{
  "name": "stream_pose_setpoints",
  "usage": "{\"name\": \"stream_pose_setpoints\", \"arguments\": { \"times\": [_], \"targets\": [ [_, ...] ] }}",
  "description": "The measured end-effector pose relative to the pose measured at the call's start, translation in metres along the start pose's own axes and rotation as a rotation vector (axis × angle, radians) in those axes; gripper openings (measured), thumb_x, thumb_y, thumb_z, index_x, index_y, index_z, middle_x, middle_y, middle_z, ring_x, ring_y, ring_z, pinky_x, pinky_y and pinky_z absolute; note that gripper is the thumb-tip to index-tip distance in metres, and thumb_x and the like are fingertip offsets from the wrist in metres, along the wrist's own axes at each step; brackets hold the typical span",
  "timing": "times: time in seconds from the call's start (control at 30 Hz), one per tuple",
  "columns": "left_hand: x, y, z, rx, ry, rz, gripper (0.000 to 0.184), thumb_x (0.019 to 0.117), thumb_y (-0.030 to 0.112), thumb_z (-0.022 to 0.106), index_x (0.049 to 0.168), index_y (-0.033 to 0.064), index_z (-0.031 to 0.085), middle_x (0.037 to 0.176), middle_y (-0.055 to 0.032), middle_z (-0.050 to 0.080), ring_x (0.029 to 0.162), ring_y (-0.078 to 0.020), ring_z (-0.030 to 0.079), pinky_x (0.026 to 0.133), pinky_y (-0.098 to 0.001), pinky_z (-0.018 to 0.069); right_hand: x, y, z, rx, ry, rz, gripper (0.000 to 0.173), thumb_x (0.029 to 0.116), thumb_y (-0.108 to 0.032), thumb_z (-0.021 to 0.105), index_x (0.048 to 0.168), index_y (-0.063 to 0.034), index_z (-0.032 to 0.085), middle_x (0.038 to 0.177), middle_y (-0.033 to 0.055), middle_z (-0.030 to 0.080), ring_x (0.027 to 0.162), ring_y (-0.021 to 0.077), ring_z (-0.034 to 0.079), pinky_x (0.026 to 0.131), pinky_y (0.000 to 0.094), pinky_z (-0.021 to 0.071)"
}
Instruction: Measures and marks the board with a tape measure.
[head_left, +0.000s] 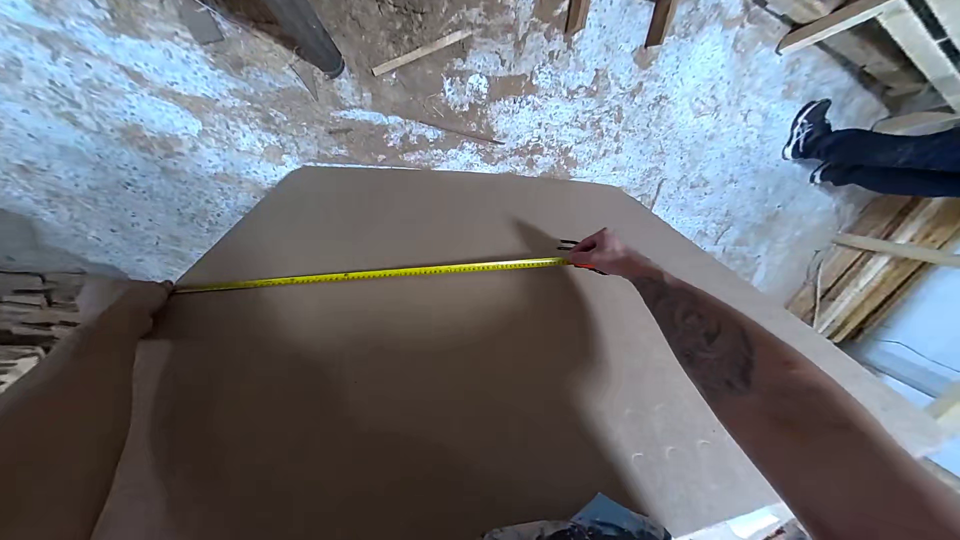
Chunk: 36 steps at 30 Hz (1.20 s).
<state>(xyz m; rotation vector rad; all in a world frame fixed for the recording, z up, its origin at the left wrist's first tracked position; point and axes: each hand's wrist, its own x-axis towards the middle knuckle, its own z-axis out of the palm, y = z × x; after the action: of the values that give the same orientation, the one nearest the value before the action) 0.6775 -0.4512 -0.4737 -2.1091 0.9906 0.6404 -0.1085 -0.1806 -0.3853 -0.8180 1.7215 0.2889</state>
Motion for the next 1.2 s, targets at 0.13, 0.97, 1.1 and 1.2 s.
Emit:
{"name": "stream_pose_setpoints", "arguments": {
  "times": [0.13,0.97,1.1,1.2],
  "targets": [
    [-0.02,0.003,-0.006,0.086,0.022,0.057,0.06,0.1011,0.044,0.057,0.12,-0.0134,0.061,0.126,-0.0399,0.059,0.121,-0.0553,0.056,0.097,-0.0741,0.0426,-0.003,0.033,0.006,-0.02,0.029,-0.003,0.021,0.093,-0.038,0.073,0.096,-0.019,0.082,0.085,0.0039,0.076,0.08,0.0208,0.072,0.078,0.055,0.0572],
    [-0.607,0.365,0.28,0.352,-0.447,1.061,0.105,0.0945,0.071,0.044,0.162,-0.0037,0.016,0.171,-0.0222,0.011,0.159,-0.0355,0.005,0.128,-0.0558,0.0028,0.02,0.113,0.009,0.033,-0.032,-0.09,0.013,0.0948,-0.025,0.072,0.103,-0.02,0.081,0.097,0.0072,0.077,0.093,0.0252,0.073,0.087,0.0598,0.0567],
    [-0.606,0.366,0.289,0.424,-0.493,1.048,0.092,0.0984,0.068,0.041,0.159,-0.0004,0.032,0.168,-0.0168,0.026,0.156,-0.0319,0.022,0.127,-0.0542,0.0142,0.023,0.132,0.014,-0.054,-0.056,-0.091,0.01,0.0935,-0.024,0.073,0.096,-0.0194,0.081,0.09,0.0071,0.076,0.087,0.0267,0.072,0.081,0.0599,0.0565],
    [-0.618,0.381,0.25,0.639,-0.584,1.008,0.073,0.1079,0.055,0.032,0.162,0.0055,0.027,0.17,-0.0112,0.023,0.157,-0.0276,0.023,0.126,-0.0529,0.0176,0.018,0.145,0.016,-0.045,-0.051,-0.107,0.009,0.0928,-0.022,0.074,0.095,-0.0189,0.082,0.088,0.0073,0.076,0.084,0.0261,0.073,0.079,0.0591,0.057]
  ]
}}
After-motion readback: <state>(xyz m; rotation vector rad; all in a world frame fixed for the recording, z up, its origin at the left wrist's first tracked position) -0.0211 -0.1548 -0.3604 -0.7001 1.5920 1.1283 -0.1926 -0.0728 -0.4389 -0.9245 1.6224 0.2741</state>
